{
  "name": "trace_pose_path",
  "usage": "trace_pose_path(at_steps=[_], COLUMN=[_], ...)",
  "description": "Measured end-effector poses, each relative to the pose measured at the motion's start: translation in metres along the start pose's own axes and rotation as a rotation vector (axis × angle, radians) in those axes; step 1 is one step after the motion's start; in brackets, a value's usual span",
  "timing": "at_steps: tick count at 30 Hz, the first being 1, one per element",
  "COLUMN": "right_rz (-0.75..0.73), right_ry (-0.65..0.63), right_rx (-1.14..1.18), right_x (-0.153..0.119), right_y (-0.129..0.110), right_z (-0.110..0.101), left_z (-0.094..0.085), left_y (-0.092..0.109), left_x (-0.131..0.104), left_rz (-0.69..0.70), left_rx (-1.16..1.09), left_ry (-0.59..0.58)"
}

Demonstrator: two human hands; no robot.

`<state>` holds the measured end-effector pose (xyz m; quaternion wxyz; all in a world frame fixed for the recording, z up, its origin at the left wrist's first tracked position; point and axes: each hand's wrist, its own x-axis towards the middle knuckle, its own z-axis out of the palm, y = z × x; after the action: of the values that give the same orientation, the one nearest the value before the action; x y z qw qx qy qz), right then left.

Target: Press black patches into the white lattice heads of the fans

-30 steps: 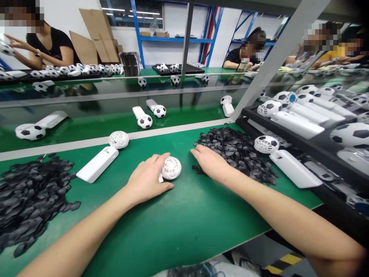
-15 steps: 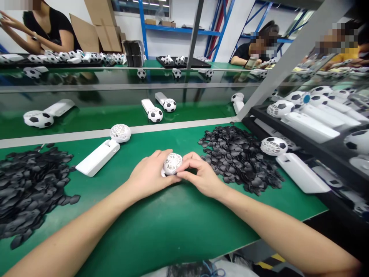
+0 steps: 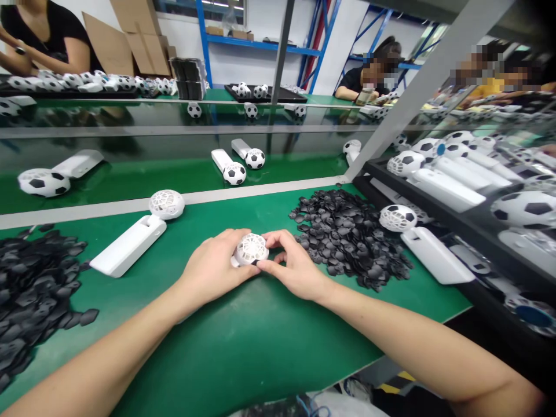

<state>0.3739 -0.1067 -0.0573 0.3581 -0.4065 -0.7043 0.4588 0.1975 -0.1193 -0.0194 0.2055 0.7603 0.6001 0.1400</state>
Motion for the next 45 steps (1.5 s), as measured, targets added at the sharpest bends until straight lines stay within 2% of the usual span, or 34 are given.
trace_pose_path(at_steps=[2,5,8,10,11,13,18,22,24,25,29,31,33,35,39,45], right_rz=[-0.011,-0.055,-0.070,-0.051,-0.051,-0.084,-0.201,-0.225,-0.220,-0.220,-0.135,-0.106,-0.159,-0.251,-0.389,-0.418], right_ry=[-0.048,-0.065,0.035,-0.001,-0.039,-0.105,-0.264,-0.268,-0.226,-0.198,-0.126,-0.131,-0.109,-0.069,-0.076,0.067], right_rx=[-0.063,-0.286,-0.891,-1.184,-1.251,-1.296,-1.415,-1.450,-1.402,-1.301,-0.499,-0.248,-0.222,-0.320,-0.444,-0.356], right_x=[0.006,0.028,0.055,0.067,0.070,0.071,0.068,0.072,0.068,0.062,0.029,0.013,0.005,0.002,0.003,-0.001], right_y=[-0.001,0.001,0.010,0.015,0.017,0.018,0.012,0.004,-0.001,-0.005,-0.016,-0.019,-0.020,-0.019,-0.016,-0.011], right_z=[-0.007,-0.033,-0.066,-0.081,-0.085,-0.085,-0.068,-0.069,-0.073,-0.073,-0.062,-0.051,-0.042,-0.038,-0.037,-0.031], left_z=[0.001,0.003,0.002,0.001,0.001,0.001,0.001,0.000,0.000,0.000,-0.002,-0.002,-0.001,0.002,0.004,0.005], left_y=[-0.001,-0.001,0.000,-0.001,-0.002,-0.005,-0.013,-0.018,-0.020,-0.020,-0.016,-0.013,-0.011,-0.010,-0.009,-0.006], left_x=[0.000,-0.001,-0.001,-0.001,0.000,0.001,0.006,0.011,0.011,0.011,0.007,0.005,0.004,0.004,0.005,0.004], left_rz=[0.010,0.034,0.103,0.172,0.202,0.236,0.280,0.302,0.299,0.294,0.276,0.257,0.227,0.203,0.195,0.178], left_rx=[0.008,0.045,0.110,0.153,0.170,0.199,0.288,0.256,0.223,0.214,0.166,0.134,0.120,0.126,0.136,0.132], left_ry=[0.009,-0.026,-0.040,-0.030,-0.024,-0.004,0.058,0.045,0.034,0.032,-0.010,-0.024,-0.007,0.016,0.031,0.054])
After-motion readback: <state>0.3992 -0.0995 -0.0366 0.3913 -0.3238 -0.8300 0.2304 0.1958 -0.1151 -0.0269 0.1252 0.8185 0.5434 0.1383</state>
